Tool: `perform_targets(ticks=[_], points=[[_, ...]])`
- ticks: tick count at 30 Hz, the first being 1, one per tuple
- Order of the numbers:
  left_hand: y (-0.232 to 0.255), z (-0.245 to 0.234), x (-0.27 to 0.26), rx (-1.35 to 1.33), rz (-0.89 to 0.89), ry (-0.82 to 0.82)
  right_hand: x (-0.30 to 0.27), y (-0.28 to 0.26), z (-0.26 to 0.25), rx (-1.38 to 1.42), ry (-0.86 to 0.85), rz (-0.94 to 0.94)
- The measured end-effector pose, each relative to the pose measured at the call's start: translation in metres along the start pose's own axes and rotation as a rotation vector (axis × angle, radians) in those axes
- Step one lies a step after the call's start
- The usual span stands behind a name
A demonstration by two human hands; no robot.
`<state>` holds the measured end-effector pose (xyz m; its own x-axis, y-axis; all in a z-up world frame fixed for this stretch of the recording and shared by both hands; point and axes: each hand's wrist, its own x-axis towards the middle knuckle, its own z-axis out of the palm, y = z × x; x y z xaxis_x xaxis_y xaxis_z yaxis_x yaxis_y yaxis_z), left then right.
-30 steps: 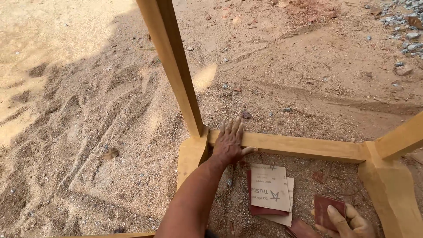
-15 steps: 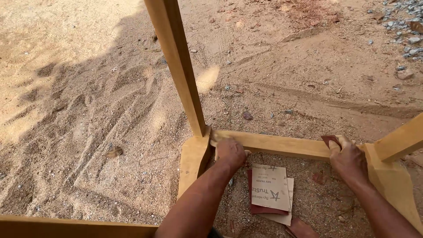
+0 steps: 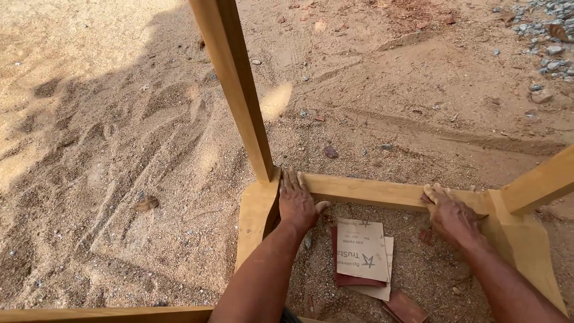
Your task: Sanding the joints and surfaces of a wooden stool frame using sandpaper.
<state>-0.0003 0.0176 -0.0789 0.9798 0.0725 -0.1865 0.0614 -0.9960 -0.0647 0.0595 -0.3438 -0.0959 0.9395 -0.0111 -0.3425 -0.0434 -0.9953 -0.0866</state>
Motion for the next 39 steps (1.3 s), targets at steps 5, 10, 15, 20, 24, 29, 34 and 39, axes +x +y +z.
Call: perform_targets(ticks=[5, 10, 15, 20, 24, 29, 34, 39], points=[[0.013, -0.077, -0.018, -0.241, -0.202, -0.266, 0.074, 0.045, 0.049, -0.285, 0.505, -0.336], [-0.037, -0.045, -0.014, -0.627, -0.553, 0.415, -0.003, -0.097, -0.063, 0.401, 0.054, 0.045], [-0.066, 0.062, 0.005, -0.511, -0.640, 0.861, -0.009, -0.209, -0.027, 0.759, -0.029, -0.121], [-0.079, 0.087, -0.003, -0.482, -0.758, 0.654, -0.012, -0.273, 0.022, 0.768, -0.059, -0.238], [-0.078, 0.082, -0.010, -0.528, -0.849, 0.303, 0.004, -0.314, 0.052, 0.853, 0.105, -0.279], [-0.079, 0.078, -0.011, -0.521, -0.839, 0.275, -0.008, -0.315, 0.060, 0.761, 0.057, -0.406], [-0.074, 0.074, -0.012, -0.544, -0.802, 0.294, -0.044, -0.281, 0.008, 0.452, -0.562, -0.585], [-0.073, 0.068, -0.014, -0.552, -0.809, 0.294, -0.016, -0.295, 0.001, 0.818, 0.008, -0.282]])
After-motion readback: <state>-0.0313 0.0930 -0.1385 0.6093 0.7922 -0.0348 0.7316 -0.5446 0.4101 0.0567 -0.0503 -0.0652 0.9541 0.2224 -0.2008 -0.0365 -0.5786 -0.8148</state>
